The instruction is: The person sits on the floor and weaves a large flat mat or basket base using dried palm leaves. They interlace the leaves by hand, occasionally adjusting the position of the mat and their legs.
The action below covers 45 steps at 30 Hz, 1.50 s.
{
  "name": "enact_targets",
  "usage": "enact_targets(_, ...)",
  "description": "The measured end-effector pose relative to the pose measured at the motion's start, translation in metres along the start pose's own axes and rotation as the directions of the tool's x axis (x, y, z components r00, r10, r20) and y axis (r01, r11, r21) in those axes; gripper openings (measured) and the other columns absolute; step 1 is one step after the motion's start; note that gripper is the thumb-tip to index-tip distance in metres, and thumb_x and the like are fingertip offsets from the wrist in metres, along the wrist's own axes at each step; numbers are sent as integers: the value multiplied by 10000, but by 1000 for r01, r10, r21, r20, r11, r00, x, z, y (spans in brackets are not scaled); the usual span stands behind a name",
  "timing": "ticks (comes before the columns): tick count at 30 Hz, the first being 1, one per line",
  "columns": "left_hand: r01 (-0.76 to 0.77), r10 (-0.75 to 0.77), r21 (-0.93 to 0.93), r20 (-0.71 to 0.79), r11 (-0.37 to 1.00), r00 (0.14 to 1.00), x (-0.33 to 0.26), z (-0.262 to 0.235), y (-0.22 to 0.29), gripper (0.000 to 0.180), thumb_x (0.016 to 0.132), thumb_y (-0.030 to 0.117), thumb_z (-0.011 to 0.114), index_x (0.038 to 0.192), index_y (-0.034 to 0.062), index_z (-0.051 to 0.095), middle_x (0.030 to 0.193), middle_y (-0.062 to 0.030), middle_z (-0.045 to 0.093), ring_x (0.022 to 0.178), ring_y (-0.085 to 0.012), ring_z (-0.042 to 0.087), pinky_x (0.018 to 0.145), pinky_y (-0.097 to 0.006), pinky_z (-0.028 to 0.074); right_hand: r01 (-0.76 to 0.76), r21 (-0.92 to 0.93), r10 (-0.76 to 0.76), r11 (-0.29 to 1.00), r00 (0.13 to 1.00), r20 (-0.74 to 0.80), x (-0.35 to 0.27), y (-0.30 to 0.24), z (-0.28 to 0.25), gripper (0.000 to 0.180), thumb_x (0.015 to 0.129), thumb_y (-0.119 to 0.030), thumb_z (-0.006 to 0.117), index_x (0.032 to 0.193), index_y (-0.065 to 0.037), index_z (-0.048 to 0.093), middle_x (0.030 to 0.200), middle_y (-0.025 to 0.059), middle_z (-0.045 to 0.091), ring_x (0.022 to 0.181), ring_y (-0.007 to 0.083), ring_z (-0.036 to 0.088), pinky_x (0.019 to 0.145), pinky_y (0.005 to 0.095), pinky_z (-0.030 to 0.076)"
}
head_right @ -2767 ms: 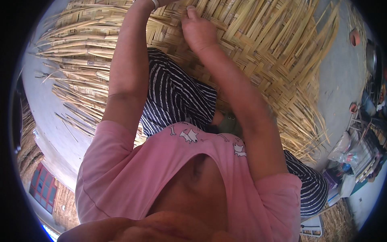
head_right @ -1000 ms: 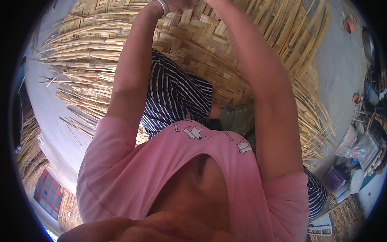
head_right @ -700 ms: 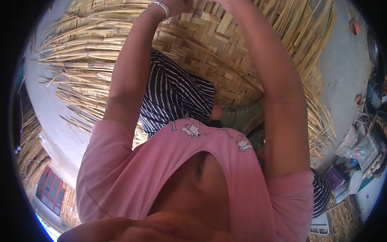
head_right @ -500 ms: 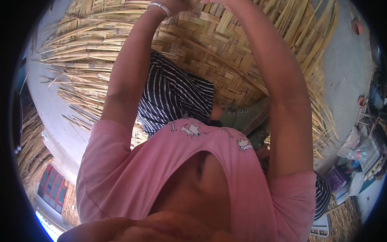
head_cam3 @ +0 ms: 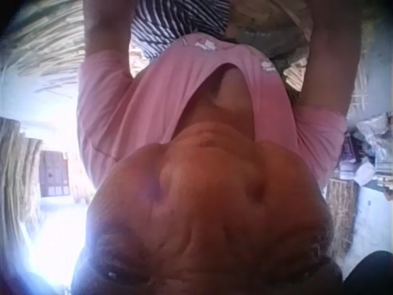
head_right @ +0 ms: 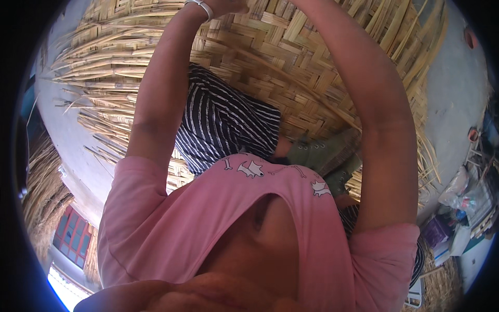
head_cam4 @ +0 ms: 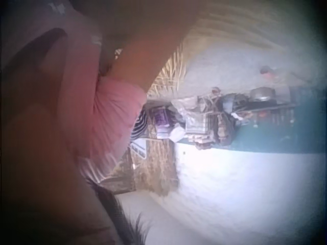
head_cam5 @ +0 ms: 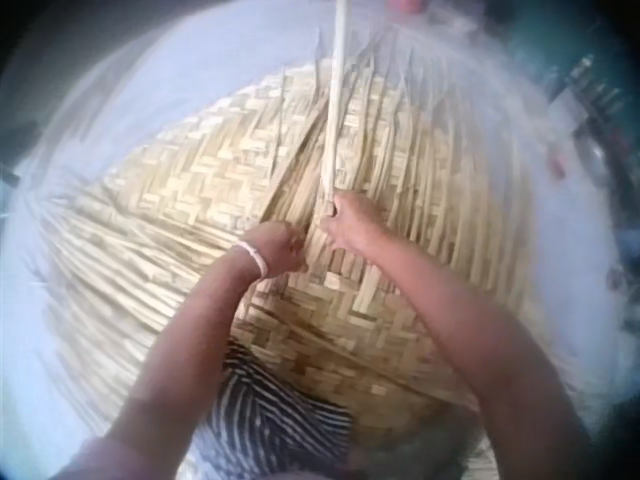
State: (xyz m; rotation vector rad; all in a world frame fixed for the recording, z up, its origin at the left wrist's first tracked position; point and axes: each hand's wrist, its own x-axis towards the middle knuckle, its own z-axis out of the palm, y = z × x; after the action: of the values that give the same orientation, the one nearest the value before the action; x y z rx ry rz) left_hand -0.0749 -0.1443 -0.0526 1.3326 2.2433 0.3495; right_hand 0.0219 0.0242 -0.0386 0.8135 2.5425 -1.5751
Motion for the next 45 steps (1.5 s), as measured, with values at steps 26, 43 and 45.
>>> enact_targets(26,328,-357,-147,-291,933,888,17,7,10,413,812,498,728,851,87,710,879,-221,707,874,-407,682,790,-489,531,157,-324,-249,933,931,-267,78,-36,-37,245,815,-188,703,1005,-35,713,875,193,719,818,311,705,738,402,546)
enact_targets(43,234,-143,207,-379,950,914,-11,18,50,256,934,300,664,1076,87,687,955,-142,732,820,-303,711,721,-400,562,13,-890,295,456,941,164,-370,58,-300,312,953,-184,622,1241,-67,611,1118,147,676,973,328,662,863,405,516)
enact_targets(45,12,52,210,-300,978,953,-33,23,91,234,946,267,657,1116,106,673,972,-131,726,817,-308,708,723,-409,561,-224,-800,385,557,923,10,-436,96,-287,353,973,-253,585,1288,-95,605,1273,135,652,1154,320,621,989,425,475)
